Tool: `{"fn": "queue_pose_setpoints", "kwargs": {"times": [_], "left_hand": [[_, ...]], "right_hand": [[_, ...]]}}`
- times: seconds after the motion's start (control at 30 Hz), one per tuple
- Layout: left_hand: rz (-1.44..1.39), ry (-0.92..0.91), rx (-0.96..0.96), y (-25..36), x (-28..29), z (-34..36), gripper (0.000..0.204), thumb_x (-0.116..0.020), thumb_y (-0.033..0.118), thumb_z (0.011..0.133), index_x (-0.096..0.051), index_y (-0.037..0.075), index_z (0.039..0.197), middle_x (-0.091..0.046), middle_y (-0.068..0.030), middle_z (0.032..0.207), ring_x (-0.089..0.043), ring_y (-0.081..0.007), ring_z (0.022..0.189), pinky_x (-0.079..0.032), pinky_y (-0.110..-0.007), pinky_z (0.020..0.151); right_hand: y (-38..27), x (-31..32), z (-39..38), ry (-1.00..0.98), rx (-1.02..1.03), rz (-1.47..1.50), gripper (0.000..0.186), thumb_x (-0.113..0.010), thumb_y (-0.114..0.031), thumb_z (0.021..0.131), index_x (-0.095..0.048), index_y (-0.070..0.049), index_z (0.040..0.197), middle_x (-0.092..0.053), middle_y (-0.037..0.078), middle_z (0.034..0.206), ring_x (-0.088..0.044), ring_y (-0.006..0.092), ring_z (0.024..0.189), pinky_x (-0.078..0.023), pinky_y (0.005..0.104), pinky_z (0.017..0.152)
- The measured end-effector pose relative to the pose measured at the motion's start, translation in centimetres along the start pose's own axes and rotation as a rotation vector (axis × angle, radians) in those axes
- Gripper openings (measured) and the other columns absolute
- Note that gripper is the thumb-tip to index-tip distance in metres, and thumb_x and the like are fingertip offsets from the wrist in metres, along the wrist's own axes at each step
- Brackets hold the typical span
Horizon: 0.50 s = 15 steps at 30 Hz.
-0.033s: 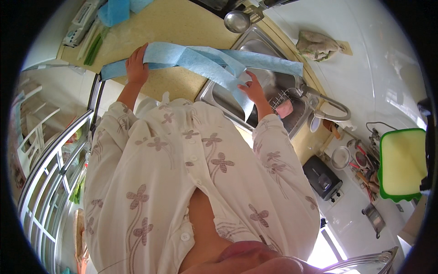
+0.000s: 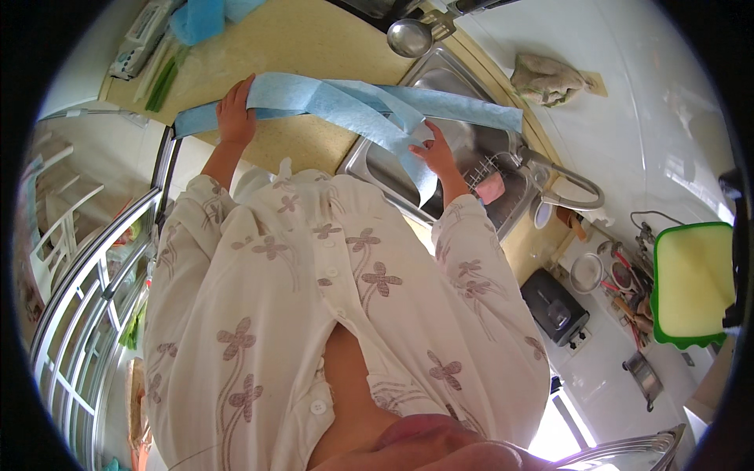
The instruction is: The person opens a kitchen cabinet, removes a plastic bag containing a blue cloth, and places the bag on the counter. They then unwrap the cloth, unfold it, and lay it flat on the countertop near the sink.
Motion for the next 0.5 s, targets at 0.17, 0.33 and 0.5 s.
{"fn": "queue_pose_setpoints", "kwargs": {"times": [0.17, 0.33, 0.5], "left_hand": [[0.022, -0.013, 0.020, -0.3, 0.8, -0.1, 0.073, -0.056, 0.003, 0.077, -0.040, 0.030, 0.142, -0.049, -0.0057, 0.135, -0.045, -0.0283, 0.125, -0.031, -0.046, 0.105], [0.033, -0.041, 0.053, -0.4, 0.9, -0.1, 0.072, -0.056, 0.003, 0.078, -0.039, 0.031, 0.142, -0.049, -0.0055, 0.136, -0.044, -0.0280, 0.126, -0.030, -0.046, 0.106], [0.031, -0.057, 0.054, -0.3, 1.2, -0.3, 0.073, -0.056, 0.001, 0.078, -0.040, 0.031, 0.142, -0.048, -0.0053, 0.137, -0.043, -0.0272, 0.128, -0.030, -0.045, 0.107]], "right_hand": [[-1.1, 0.2, 2.3, -0.133, -0.078, -0.044, 0.112, -0.089, -0.019, 0.061, -0.021, -0.009, 0.150, -0.062, 0.008, 0.095, -0.057, 0.0176, 0.082, -0.047, 0.0320, 0.076], [0.0, 0.4, 4.8, -0.165, -0.019, -0.058, 0.117, -0.090, -0.025, 0.058, -0.021, -0.004, 0.149, -0.058, 0.016, 0.122, -0.057, 0.0233, 0.100, -0.046, 0.0355, 0.090], [-0.4, 2.4, 4.2, -0.365, 0.022, -0.409, 0.078, -0.087, -0.031, 0.059, -0.055, -0.001, 0.123, -0.066, 0.018, 0.106, -0.064, 0.0305, 0.096, -0.050, 0.0385, 0.082]]}}
Point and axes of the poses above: each hand's wrist, its own z-axis towards the middle knuckle, its own x-axis out of the back of the hand, y = z × x, the point moved 1 cm from there along z, towards the middle knuckle
